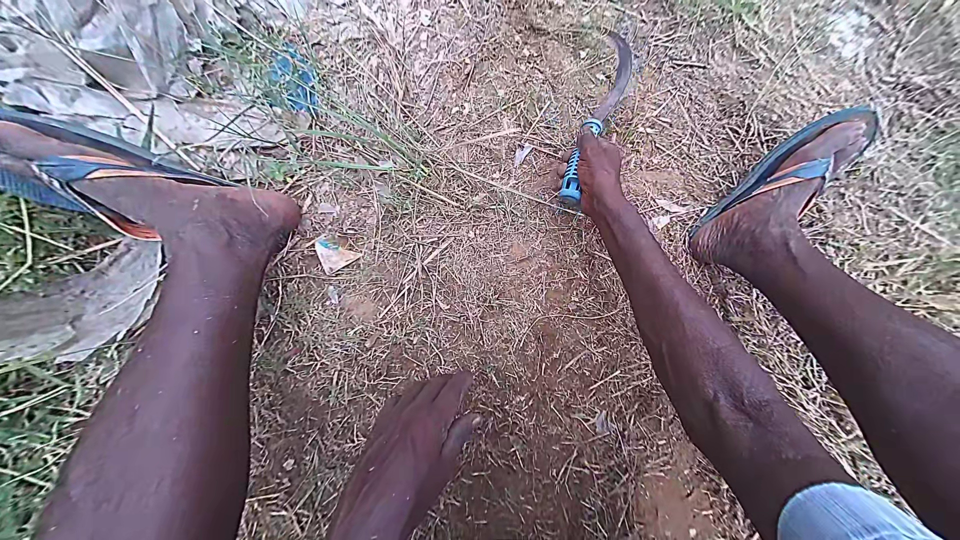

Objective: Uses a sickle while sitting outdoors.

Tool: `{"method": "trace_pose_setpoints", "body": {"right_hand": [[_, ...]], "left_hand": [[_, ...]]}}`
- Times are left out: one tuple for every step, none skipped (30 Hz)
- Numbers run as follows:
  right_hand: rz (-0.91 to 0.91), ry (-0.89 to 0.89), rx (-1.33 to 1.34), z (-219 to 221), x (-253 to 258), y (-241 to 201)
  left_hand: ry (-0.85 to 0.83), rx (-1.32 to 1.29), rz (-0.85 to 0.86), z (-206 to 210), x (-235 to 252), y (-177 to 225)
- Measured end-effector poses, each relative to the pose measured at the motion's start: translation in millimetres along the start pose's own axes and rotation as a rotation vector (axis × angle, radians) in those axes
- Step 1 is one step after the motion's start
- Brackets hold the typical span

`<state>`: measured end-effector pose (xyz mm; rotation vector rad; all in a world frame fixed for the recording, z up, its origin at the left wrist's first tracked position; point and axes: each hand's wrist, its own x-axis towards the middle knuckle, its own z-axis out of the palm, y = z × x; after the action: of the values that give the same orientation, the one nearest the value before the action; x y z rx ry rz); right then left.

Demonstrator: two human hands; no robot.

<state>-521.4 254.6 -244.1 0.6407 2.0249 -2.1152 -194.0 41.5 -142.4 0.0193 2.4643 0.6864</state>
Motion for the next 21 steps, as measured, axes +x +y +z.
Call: {"method": "trace_pose_setpoints", "body": {"right_hand": [[-0.022, -0.031, -0.045, 4.0, -2.3, 4.8], [-0.058, -0.08, -0.104, 7.7, -5.3, 10.5], [-0.108, -0.135, -0.173, 11.4, -7.4, 16.3], [-0.173, -0.182, -0.267, 15.6, -9.4, 21.4], [-0.241, -0.201, -0.381, 19.6, -12.4, 24.6], [-0.293, -0.187, -0.512, 22.7, -17.1, 25.1], [-0.339, -0.156, -0.642, 23.5, -22.5, 23.3], [-0.381, -0.123, -0.773, 21.9, -28.1, 20.7], [-0.413, -0.097, -0.901, 18.3, -33.8, 18.9], [-0.435, -0.083, -1.023, 13.1, -40.2, 16.9], [-0.462, -0.071, -1.12, 6.5, -46.2, 16.1], [-0.504, -0.074, -1.189, -2.0, -51.7, 17.3], [-0.573, -0.085, -1.236, -11.0, -55.9, 19.6], [-0.653, -0.109, -1.269, -19.1, -59.9, 21.7], [-0.74, -0.144, -1.28, -26.3, -64.6, 23.6], [-0.824, -0.171, -1.261, -32.1, -69.5, 26.2], [-0.891, -0.185, -1.22, -37.0, -74.4, 30.1], [-0.924, -0.189, -1.153, -40.2, -78.6, 34.0], [-0.902, -0.194, -1.069, -41.7, -82.2, 38.2], [-0.829, -0.199, -0.961, -42.4, -85.5, 42.3], [-0.726, -0.204, -0.833, -42.6, -87.6, 44.7]], "left_hand": [[-0.001, 0.002, -0.001, 0.0, -0.1, 0.0], [-0.001, 0.004, -0.003, 0.6, -0.5, 0.1], [-0.003, 0.004, -0.006, 1.2, -0.7, 0.2], [-0.003, 0.002, -0.007, 1.7, -0.6, 0.3], [0.001, 0.0, -0.005, 2.1, -0.5, 0.5], [0.003, 0.0, -0.003, 2.3, -0.2, 0.6], [-0.008, 0.0, -0.012, 1.6, 0.4, 1.1], [-0.023, 0.005, -0.021, 0.7, 1.2, 1.1], [-0.026, 0.01, -0.021, 0.6, 1.2, 0.6], [-0.025, 0.012, -0.02, 0.6, 1.0, 0.2], [-0.024, 0.015, -0.019, 0.9, 1.0, -0.2], [-0.026, 0.016, -0.02, 1.5, 0.8, -0.2], [-0.035, 0.018, -0.024, 1.6, 1.0, 0.6], [-0.044, 0.021, -0.029, 1.5, 1.4, 1.3], [-0.044, 0.024, -0.028, 1.7, 1.4, 1.3], [-0.042, 0.026, -0.027, 2.1, 1.2, 1.2], [-0.045, 0.025, -0.029, 2.7, 1.0, 1.2], [-0.046, 0.018, -0.03, 3.0, 1.7, 1.4], [-0.044, 0.014, -0.028, 3.1, 2.3, 1.4], [-0.041, 0.012, -0.026, 3.3, 2.4, 1.0], [-0.042, 0.011, -0.029, 2.8, 2.6, 0.9]]}}
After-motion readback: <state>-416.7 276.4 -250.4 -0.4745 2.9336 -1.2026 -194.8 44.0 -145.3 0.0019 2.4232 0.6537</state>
